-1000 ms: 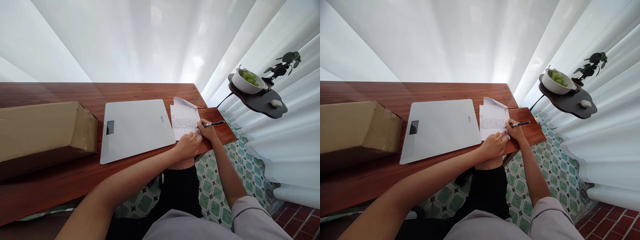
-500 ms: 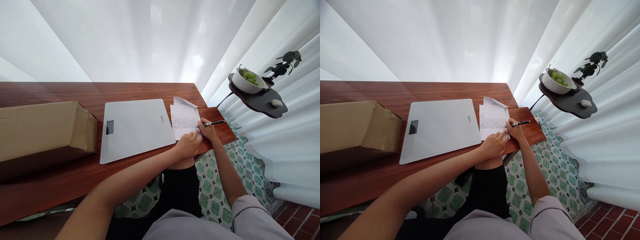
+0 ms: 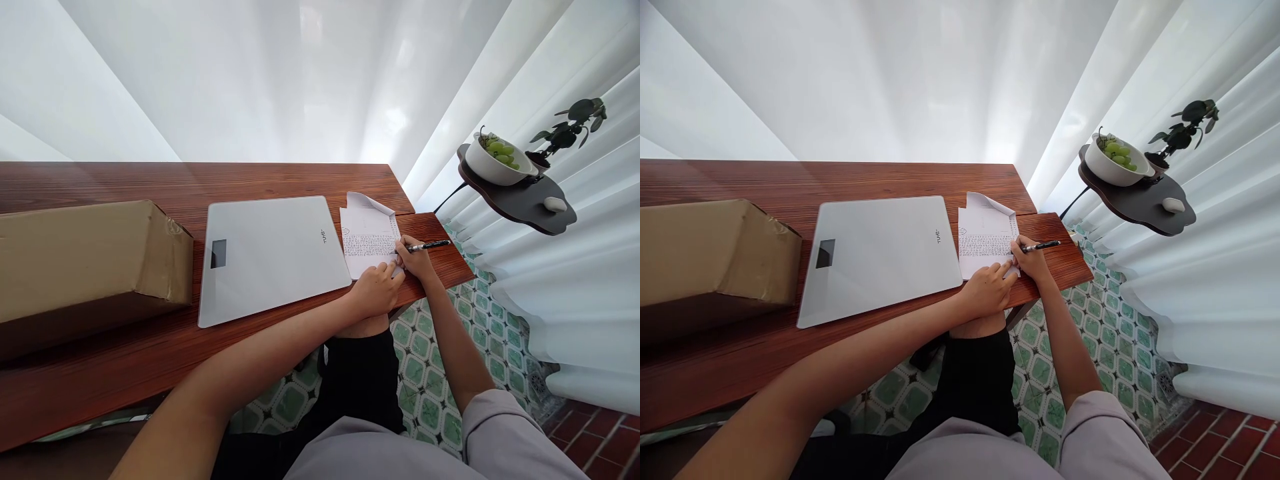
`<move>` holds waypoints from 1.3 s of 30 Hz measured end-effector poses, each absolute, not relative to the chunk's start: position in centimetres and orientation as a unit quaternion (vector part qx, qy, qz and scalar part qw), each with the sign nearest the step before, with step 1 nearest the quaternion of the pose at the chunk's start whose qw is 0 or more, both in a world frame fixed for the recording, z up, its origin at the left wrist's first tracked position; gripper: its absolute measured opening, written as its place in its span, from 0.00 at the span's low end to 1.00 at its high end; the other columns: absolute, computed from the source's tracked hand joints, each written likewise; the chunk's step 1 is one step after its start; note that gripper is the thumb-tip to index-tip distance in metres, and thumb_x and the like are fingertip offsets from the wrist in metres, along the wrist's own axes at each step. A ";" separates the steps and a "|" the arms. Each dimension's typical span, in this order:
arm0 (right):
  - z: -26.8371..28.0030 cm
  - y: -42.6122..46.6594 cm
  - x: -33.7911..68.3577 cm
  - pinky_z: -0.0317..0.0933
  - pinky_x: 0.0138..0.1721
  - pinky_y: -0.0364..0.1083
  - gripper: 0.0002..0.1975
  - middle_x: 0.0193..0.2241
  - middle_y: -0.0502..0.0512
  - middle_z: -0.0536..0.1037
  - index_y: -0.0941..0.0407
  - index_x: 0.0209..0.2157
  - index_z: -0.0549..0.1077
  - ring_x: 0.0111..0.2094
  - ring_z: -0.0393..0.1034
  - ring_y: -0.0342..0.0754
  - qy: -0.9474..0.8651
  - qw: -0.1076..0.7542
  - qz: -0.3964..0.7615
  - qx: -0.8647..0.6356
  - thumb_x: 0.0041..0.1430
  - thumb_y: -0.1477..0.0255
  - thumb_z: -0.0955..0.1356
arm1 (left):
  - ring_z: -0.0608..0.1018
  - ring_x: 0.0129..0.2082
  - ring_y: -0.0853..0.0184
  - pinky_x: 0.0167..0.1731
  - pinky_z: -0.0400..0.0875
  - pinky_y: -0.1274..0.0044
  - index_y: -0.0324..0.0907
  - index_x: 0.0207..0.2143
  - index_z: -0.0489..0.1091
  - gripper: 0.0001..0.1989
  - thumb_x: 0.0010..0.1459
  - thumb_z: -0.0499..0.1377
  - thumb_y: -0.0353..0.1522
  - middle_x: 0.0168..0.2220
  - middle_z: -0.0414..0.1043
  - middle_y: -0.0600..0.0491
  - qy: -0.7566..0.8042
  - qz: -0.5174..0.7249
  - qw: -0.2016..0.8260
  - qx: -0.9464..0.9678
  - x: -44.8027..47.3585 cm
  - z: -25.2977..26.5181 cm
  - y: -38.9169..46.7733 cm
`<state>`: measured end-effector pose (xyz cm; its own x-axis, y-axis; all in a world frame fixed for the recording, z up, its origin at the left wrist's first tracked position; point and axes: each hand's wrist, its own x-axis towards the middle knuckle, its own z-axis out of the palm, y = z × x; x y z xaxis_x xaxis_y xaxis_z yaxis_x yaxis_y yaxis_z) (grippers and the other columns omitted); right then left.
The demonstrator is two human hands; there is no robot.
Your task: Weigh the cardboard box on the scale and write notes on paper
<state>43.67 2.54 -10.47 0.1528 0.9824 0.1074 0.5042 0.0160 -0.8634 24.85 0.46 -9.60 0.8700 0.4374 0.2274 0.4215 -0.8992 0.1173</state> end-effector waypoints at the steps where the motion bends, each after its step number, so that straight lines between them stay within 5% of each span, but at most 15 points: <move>1: -10.5 2.5 43.7 0.60 0.19 0.45 0.19 0.15 0.45 0.68 0.52 0.24 0.61 0.15 0.61 0.43 -0.581 0.412 0.291 -0.638 0.63 0.56 0.66 | 0.72 0.44 0.56 0.35 0.69 0.68 0.37 0.47 0.65 0.13 0.64 0.50 0.33 0.59 0.64 0.36 0.223 0.124 0.032 0.966 24.9 -9.6 0.5; 31: -10.3 2.5 43.4 0.60 0.18 0.45 0.17 0.13 0.45 0.66 0.52 0.23 0.60 0.14 0.59 0.43 -0.564 0.420 0.292 -0.648 0.62 0.60 0.65 | 0.72 0.44 0.56 0.35 0.70 0.68 0.36 0.52 0.66 0.17 0.64 0.50 0.33 0.60 0.64 0.37 0.226 0.128 0.027 0.965 24.9 -9.7 0.4; 39: -10.3 2.4 43.6 0.60 0.21 0.47 0.21 0.13 0.46 0.64 0.51 0.23 0.60 0.15 0.59 0.45 -0.556 0.451 0.222 -0.661 0.64 0.54 0.64 | 0.72 0.44 0.56 0.35 0.70 0.68 0.36 0.49 0.66 0.14 0.64 0.49 0.32 0.60 0.63 0.37 0.225 0.123 0.030 0.966 24.9 -9.5 0.4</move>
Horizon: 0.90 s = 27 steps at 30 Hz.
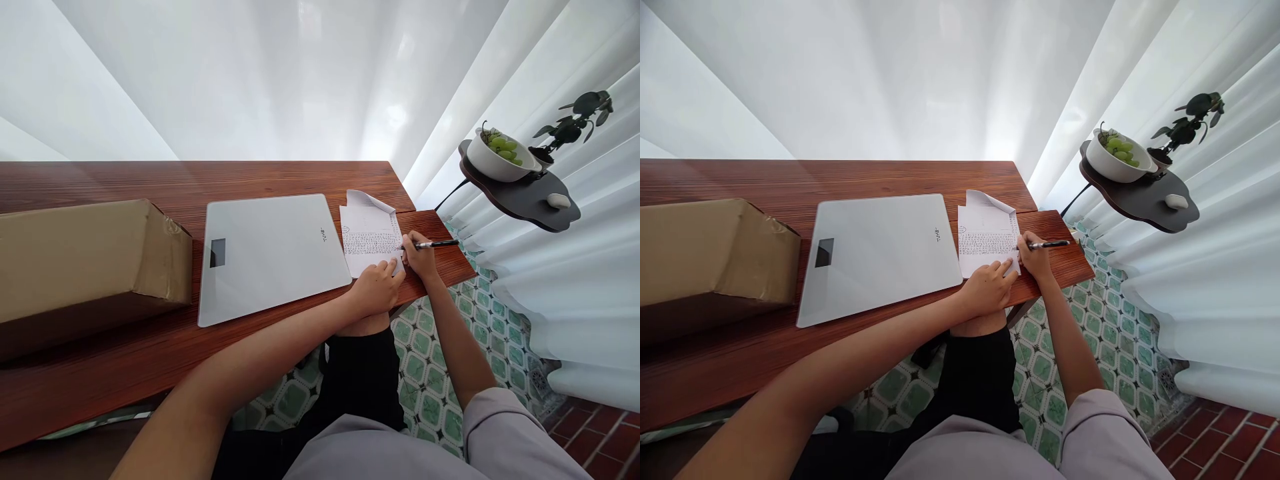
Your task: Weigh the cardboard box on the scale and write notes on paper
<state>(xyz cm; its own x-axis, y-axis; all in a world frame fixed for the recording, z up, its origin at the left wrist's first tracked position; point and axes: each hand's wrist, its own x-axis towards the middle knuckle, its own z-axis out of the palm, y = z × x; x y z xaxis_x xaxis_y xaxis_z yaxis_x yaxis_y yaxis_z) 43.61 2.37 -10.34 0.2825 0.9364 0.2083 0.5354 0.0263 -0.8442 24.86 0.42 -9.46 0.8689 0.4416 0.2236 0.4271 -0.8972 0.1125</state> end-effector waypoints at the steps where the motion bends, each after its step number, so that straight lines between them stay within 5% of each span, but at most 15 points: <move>1: -10.3 2.4 43.7 0.61 0.22 0.47 0.21 0.13 0.46 0.63 0.51 0.24 0.59 0.15 0.59 0.46 -0.547 0.466 0.197 -0.667 0.66 0.53 0.62 | 0.72 0.45 0.56 0.35 0.70 0.68 0.36 0.48 0.66 0.14 0.64 0.49 0.32 0.60 0.63 0.37 0.224 0.122 0.029 0.966 24.9 -9.4 0.4; 9: -9.8 2.5 44.0 0.65 0.35 0.47 0.14 0.29 0.54 0.77 0.54 0.34 0.73 0.30 0.70 0.49 -0.552 0.466 0.023 -0.691 0.63 0.57 0.68 | 0.73 0.44 0.56 0.35 0.69 0.68 0.36 0.46 0.66 0.13 0.65 0.47 0.32 0.59 0.64 0.36 0.223 0.122 0.029 0.967 24.7 -9.2 0.3; 16: -10.7 3.0 44.5 0.73 0.38 0.49 0.15 0.33 0.57 0.81 0.57 0.44 0.76 0.32 0.76 0.50 -0.514 0.505 0.100 -0.686 0.55 0.66 0.72 | 0.72 0.45 0.55 0.35 0.69 0.68 0.36 0.48 0.65 0.13 0.64 0.49 0.32 0.63 0.60 0.34 0.219 0.118 0.027 0.968 24.8 -9.4 0.4; 27: -10.6 3.0 44.2 0.72 0.41 0.49 0.14 0.36 0.57 0.82 0.57 0.46 0.77 0.34 0.77 0.50 -0.573 0.441 0.097 -0.684 0.61 0.66 0.68 | 0.73 0.44 0.56 0.34 0.69 0.69 0.37 0.47 0.66 0.13 0.63 0.49 0.32 0.62 0.62 0.35 0.221 0.133 0.009 0.966 24.8 -9.9 0.6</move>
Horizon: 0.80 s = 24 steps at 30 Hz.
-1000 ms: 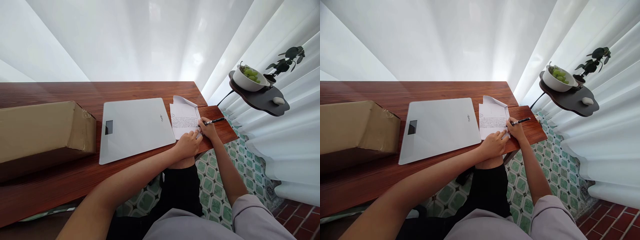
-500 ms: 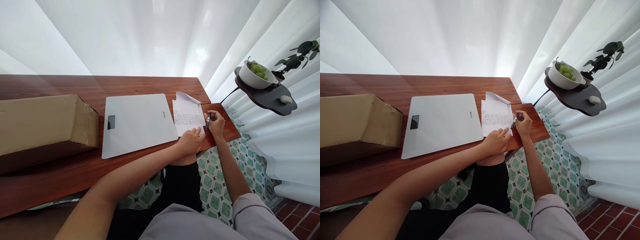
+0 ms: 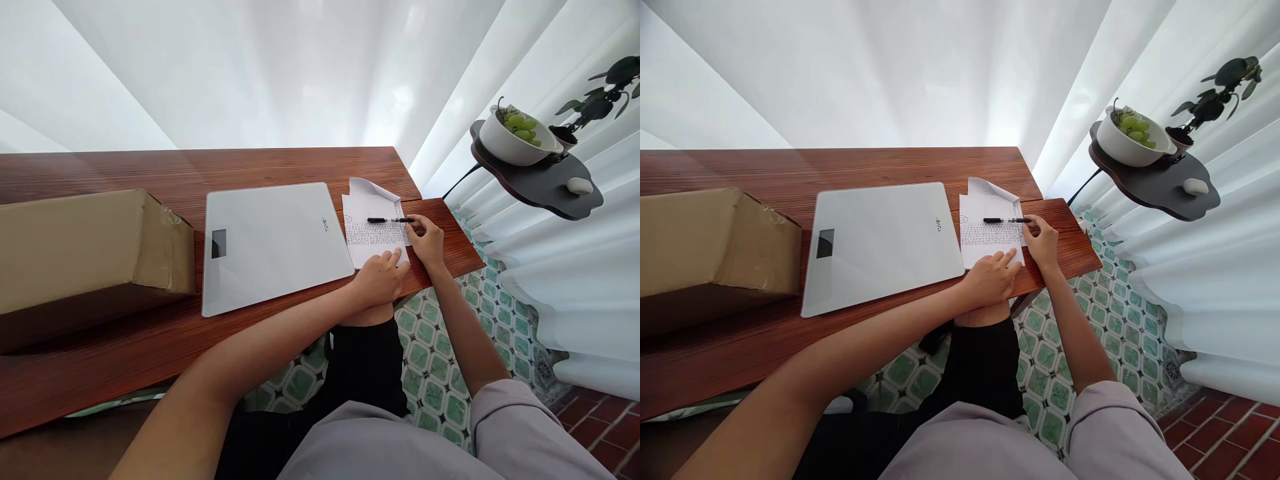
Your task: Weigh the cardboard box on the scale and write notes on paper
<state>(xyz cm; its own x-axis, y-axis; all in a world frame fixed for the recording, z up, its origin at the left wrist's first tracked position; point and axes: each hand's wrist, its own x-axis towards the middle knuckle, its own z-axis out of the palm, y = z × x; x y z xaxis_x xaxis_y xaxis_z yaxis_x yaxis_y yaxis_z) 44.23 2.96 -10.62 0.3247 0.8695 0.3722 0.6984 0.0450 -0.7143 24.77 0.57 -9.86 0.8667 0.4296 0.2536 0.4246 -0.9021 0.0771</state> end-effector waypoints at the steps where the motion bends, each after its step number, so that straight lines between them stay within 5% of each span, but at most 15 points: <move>1: -10.6 3.0 44.2 0.72 0.40 0.49 0.14 0.36 0.57 0.82 0.57 0.46 0.77 0.34 0.76 0.50 -0.574 0.435 0.096 -0.687 0.61 0.67 0.68 | 0.73 0.44 0.56 0.34 0.69 0.69 0.37 0.47 0.66 0.13 0.63 0.49 0.32 0.62 0.62 0.35 0.221 0.134 0.009 0.966 24.8 -9.9 0.6; 15: -11.1 3.7 44.3 0.62 0.44 0.49 0.11 0.35 0.57 0.75 0.57 0.44 0.73 0.36 0.68 0.50 -0.637 0.399 0.017 -0.660 0.66 0.69 0.62 | 0.72 0.44 0.56 0.35 0.69 0.69 0.37 0.47 0.66 0.13 0.64 0.49 0.32 0.63 0.61 0.37 0.223 0.111 -0.003 0.968 24.8 -9.6 0.5; 24: -11.2 3.6 44.1 0.49 0.31 0.46 0.17 0.24 0.52 0.69 0.53 0.27 0.57 0.27 0.61 0.48 -0.627 0.336 0.027 -0.703 0.71 0.66 0.53 | 0.71 0.41 0.59 0.38 0.68 0.69 0.37 0.49 0.66 0.13 0.64 0.49 0.31 0.64 0.60 0.39 0.221 0.122 -0.030 0.967 24.8 -9.8 0.4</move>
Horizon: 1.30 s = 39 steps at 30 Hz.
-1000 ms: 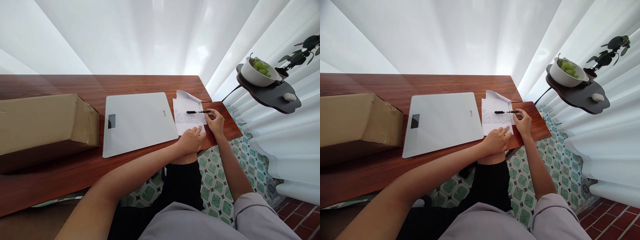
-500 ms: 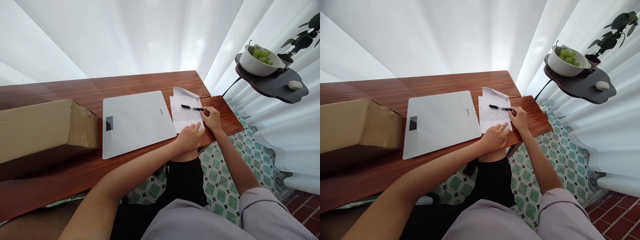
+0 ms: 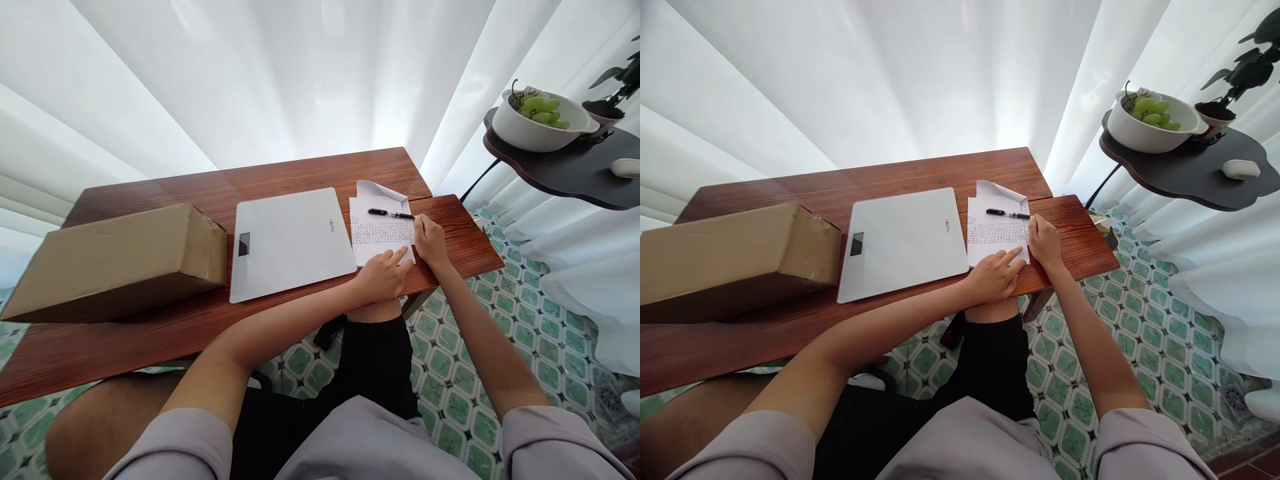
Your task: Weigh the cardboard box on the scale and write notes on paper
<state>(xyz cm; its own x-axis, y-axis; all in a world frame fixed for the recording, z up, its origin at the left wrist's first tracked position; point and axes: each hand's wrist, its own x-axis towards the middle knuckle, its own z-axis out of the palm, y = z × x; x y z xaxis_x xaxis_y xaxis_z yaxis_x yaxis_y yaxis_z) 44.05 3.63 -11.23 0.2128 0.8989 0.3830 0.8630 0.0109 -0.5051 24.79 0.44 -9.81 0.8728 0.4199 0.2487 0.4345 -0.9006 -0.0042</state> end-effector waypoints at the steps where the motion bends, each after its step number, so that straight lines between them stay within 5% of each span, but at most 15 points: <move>1: -11.3 3.7 44.1 0.47 0.31 0.46 0.17 0.24 0.52 0.69 0.53 0.26 0.56 0.26 0.61 0.48 -0.627 0.332 0.030 -0.704 0.71 0.66 0.53 | 0.71 0.41 0.59 0.38 0.68 0.70 0.37 0.49 0.66 0.14 0.64 0.49 0.31 0.64 0.59 0.39 -0.219 -0.126 0.036 -0.967 24.8 -9.8 0.5; 11: -11.9 3.9 44.2 0.44 0.30 0.46 0.19 0.27 0.58 0.76 0.55 0.27 0.66 0.26 0.62 0.49 -0.632 0.281 0.031 -0.721 0.70 0.66 0.54 | 0.69 0.33 0.65 0.31 0.62 0.71 0.40 0.38 0.65 0.11 0.70 0.44 0.28 0.36 0.68 0.48 -0.129 -0.135 0.108 -0.976 24.3 -9.9 -0.1; 26: -12.2 3.9 44.6 0.43 0.30 0.47 0.19 0.27 0.61 0.77 0.57 0.30 0.72 0.26 0.63 0.50 -0.648 0.241 0.015 -0.722 0.69 0.66 0.56 | 0.67 0.28 0.68 0.26 0.57 0.74 0.39 0.41 0.67 0.06 0.67 0.50 0.24 0.30 0.67 0.53 -0.113 -0.110 0.264 -0.952 12.4 -6.3 -3.4; 39: -12.0 3.7 45.1 0.47 0.32 0.47 0.20 0.31 0.63 0.78 0.56 0.32 0.72 0.30 0.67 0.52 -0.658 0.203 0.010 -0.725 0.68 0.63 0.55 | 0.64 0.27 0.67 0.28 0.55 0.72 0.41 0.29 0.61 0.10 0.67 0.54 0.29 0.25 0.61 0.55 -0.224 -0.166 0.321 -0.905 3.1 -4.3 -3.5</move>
<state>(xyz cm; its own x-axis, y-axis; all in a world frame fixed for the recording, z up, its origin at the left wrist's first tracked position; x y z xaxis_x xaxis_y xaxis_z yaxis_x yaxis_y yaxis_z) 45.12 3.71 -12.02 0.1329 0.9584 0.2527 0.9501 -0.0506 -0.3078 3.13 -3.47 -4.31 0.8447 0.2987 0.4441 0.5119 -0.6930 -0.5076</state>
